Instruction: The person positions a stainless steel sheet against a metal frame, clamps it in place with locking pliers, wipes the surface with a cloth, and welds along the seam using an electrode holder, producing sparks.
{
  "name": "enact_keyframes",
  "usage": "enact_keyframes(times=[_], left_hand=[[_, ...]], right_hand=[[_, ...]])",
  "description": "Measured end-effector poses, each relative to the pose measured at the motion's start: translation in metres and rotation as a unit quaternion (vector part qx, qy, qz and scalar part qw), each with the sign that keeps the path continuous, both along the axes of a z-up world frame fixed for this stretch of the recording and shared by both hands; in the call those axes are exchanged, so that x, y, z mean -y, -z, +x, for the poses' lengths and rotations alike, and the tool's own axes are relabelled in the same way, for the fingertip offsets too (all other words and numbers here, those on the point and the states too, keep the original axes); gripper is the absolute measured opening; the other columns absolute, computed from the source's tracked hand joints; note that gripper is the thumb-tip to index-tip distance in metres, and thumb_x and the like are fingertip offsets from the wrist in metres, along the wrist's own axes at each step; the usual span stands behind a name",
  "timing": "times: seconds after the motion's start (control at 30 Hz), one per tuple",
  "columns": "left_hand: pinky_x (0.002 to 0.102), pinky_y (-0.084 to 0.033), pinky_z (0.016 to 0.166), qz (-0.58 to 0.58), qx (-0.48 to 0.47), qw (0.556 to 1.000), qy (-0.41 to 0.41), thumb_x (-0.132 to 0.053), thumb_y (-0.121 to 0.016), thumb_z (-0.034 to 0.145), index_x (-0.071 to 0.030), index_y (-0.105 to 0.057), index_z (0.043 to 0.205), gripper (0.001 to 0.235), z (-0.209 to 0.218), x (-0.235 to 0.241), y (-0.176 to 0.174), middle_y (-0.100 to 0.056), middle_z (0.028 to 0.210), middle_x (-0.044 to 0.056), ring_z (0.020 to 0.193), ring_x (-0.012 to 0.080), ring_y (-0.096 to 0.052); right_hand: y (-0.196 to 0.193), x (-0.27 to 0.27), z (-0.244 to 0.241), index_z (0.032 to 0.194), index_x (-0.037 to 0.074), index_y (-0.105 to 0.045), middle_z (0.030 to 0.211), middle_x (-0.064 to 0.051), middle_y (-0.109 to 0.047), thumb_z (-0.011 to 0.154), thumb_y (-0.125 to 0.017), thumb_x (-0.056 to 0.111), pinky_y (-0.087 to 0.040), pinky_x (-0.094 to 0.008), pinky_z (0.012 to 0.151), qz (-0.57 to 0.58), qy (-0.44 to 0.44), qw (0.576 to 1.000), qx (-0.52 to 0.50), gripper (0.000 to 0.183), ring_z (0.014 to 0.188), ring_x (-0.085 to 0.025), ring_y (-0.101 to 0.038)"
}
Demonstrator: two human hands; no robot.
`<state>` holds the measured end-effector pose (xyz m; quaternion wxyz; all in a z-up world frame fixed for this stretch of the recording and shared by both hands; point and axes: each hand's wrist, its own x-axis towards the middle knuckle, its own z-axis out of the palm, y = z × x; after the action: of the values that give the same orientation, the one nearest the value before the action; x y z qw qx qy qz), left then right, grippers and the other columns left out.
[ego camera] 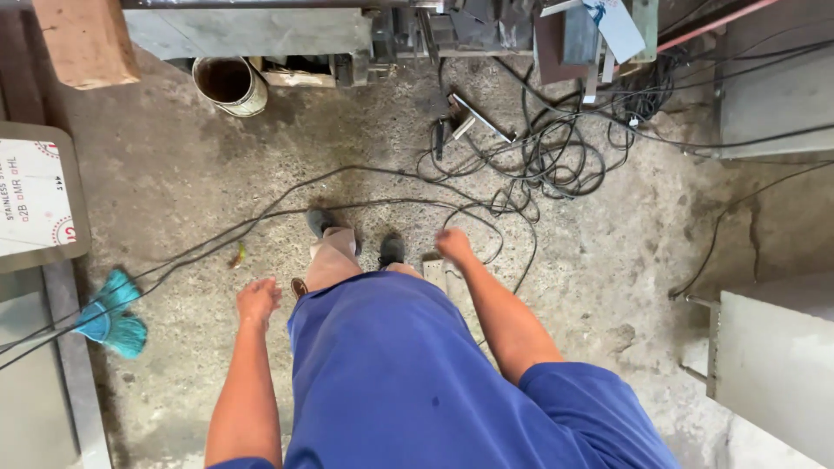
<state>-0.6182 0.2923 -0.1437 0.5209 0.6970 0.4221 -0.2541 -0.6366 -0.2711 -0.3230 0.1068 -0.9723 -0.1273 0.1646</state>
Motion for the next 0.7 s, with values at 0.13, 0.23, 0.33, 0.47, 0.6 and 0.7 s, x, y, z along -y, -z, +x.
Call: enact_keyframes(times=[0.13,0.23,0.33,0.47,0.6,0.7], left_hand=[[0.037,-0.058,0.063,0.005,-0.012,1.0,0.01,-0.028,-0.07,0.097,0.0,-0.07,0.116,0.034,-0.041,0.002,-0.018,-0.075,0.094,0.014,0.077,0.0235,-0.073],[0.038,-0.058,0.063,0.024,-0.036,0.999,0.016,-0.027,-0.072,0.095,0.0,-0.07,0.115,0.034,-0.065,-0.006,-0.029,-0.075,0.094,0.015,0.076,0.024,-0.072],[0.038,-0.057,0.062,0.05,-0.059,0.997,0.025,-0.026,-0.073,0.095,0.001,-0.072,0.113,0.033,-0.077,-0.017,-0.036,-0.075,0.092,0.016,0.075,0.0248,-0.071],[0.038,-0.057,0.061,0.061,-0.059,0.995,0.049,-0.027,-0.074,0.095,0.002,-0.073,0.111,0.033,-0.059,-0.03,-0.034,-0.075,0.093,0.016,0.075,0.0251,-0.071],[0.038,-0.058,0.062,0.048,-0.013,0.995,0.088,-0.029,-0.074,0.094,0.0,-0.071,0.115,0.036,-0.008,-0.029,-0.032,-0.075,0.095,0.016,0.078,0.0244,-0.072],[0.036,-0.058,0.065,0.009,0.044,0.994,0.101,-0.031,-0.072,0.094,-0.003,-0.07,0.119,0.037,0.024,-0.033,-0.031,-0.076,0.099,0.014,0.082,0.022,-0.073]], right_hand=[[0.013,0.014,-0.163,0.083,0.021,-0.079,0.075,-0.005,-0.078,0.08,-0.061,0.03,-0.057,-0.049,0.067,-0.006,-0.022,0.96,-0.278,0.021,0.075,-0.029,-0.072],[-0.012,0.025,-0.228,0.079,0.006,-0.072,0.075,-0.016,-0.071,0.083,-0.059,0.025,-0.062,-0.042,0.064,0.08,0.32,0.862,-0.385,0.023,0.065,-0.028,-0.075],[-0.019,0.05,-0.249,0.079,0.007,-0.075,0.074,-0.015,-0.071,0.078,-0.066,0.023,-0.057,-0.04,0.059,0.071,0.271,0.898,-0.341,0.018,0.061,-0.027,-0.069],[-0.048,0.051,-0.221,0.09,0.005,-0.079,0.075,-0.012,-0.073,0.074,-0.074,0.015,-0.053,-0.038,0.054,0.178,0.422,0.836,-0.301,0.019,0.057,-0.023,-0.064],[-0.137,0.01,-0.124,0.107,0.001,-0.078,0.075,-0.008,-0.073,0.075,-0.08,0.01,-0.049,-0.033,0.048,0.327,0.597,0.692,-0.241,0.033,0.053,-0.016,-0.061],[-0.182,-0.04,-0.074,0.103,-0.002,-0.078,0.073,-0.01,-0.071,0.077,-0.086,0.018,-0.044,-0.033,0.046,0.352,0.576,0.705,-0.216,0.034,0.051,-0.016,-0.058]])
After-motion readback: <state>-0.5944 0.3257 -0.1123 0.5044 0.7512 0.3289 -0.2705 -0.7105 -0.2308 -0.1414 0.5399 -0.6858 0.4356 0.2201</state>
